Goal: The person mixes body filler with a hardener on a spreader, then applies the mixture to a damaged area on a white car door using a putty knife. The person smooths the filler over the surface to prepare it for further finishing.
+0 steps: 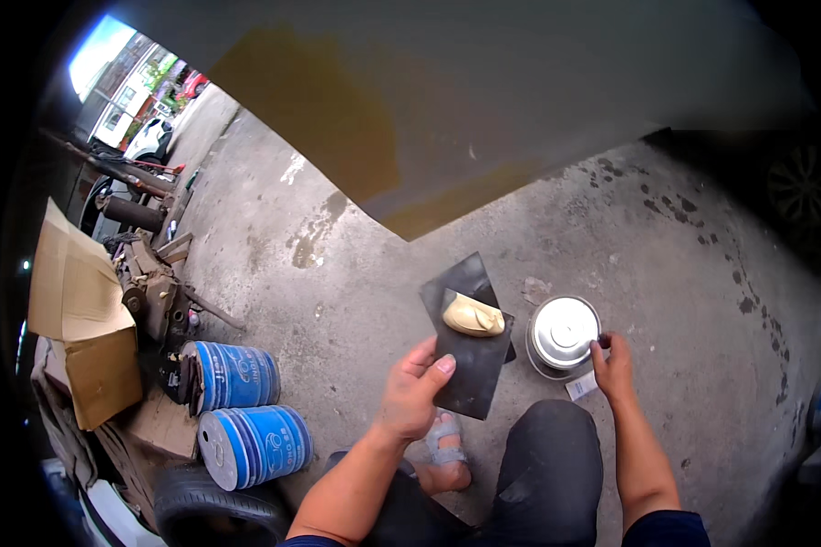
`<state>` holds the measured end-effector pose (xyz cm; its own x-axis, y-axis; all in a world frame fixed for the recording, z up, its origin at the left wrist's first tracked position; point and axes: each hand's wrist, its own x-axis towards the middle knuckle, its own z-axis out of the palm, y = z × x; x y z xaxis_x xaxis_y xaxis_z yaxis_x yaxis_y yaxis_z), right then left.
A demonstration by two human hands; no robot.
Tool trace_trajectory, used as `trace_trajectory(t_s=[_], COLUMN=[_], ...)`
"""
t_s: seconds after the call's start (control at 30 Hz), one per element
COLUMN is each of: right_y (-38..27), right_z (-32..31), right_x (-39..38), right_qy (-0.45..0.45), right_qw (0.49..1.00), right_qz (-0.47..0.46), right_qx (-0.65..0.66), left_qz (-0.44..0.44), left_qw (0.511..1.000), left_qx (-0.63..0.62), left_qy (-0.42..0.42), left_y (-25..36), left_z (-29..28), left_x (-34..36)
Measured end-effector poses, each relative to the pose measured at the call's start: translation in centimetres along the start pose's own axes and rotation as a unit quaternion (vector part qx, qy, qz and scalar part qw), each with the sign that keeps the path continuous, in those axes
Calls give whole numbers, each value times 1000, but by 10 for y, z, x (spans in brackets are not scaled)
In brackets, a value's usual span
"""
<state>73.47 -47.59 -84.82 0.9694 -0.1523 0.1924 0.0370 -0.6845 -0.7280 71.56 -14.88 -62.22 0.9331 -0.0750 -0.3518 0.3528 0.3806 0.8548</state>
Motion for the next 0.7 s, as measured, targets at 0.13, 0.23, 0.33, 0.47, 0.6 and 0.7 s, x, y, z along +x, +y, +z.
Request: trace_trajectory(t_s=[0.13,0.23,0.33,0.47,0.6,0.7], right_y=[107,152,116,105,107,119], right_z=[23,42,44,66,75,82], right_x=[-50,-104,-108,-87,-68,-81], right_qy=[63,9,-16,12,4,30], right_qw=[930,896,873,846,807,828], right_qz=[348,443,488,533,591,559], right_qx=[99,-27,4,8,-8,6], left_qz=[44,49,43,37,30,23], left_qw=[999,999,999,999,999,999], left_qx=[-10,6,23,32,36,40], left_qy=[-16,0,-2,-5,6,15], left_y=[-7,-9,-11,-10,-14,-15], left_z=[-3,2,4,2,6,11], left_x=[-2,-2,0,3,6,2])
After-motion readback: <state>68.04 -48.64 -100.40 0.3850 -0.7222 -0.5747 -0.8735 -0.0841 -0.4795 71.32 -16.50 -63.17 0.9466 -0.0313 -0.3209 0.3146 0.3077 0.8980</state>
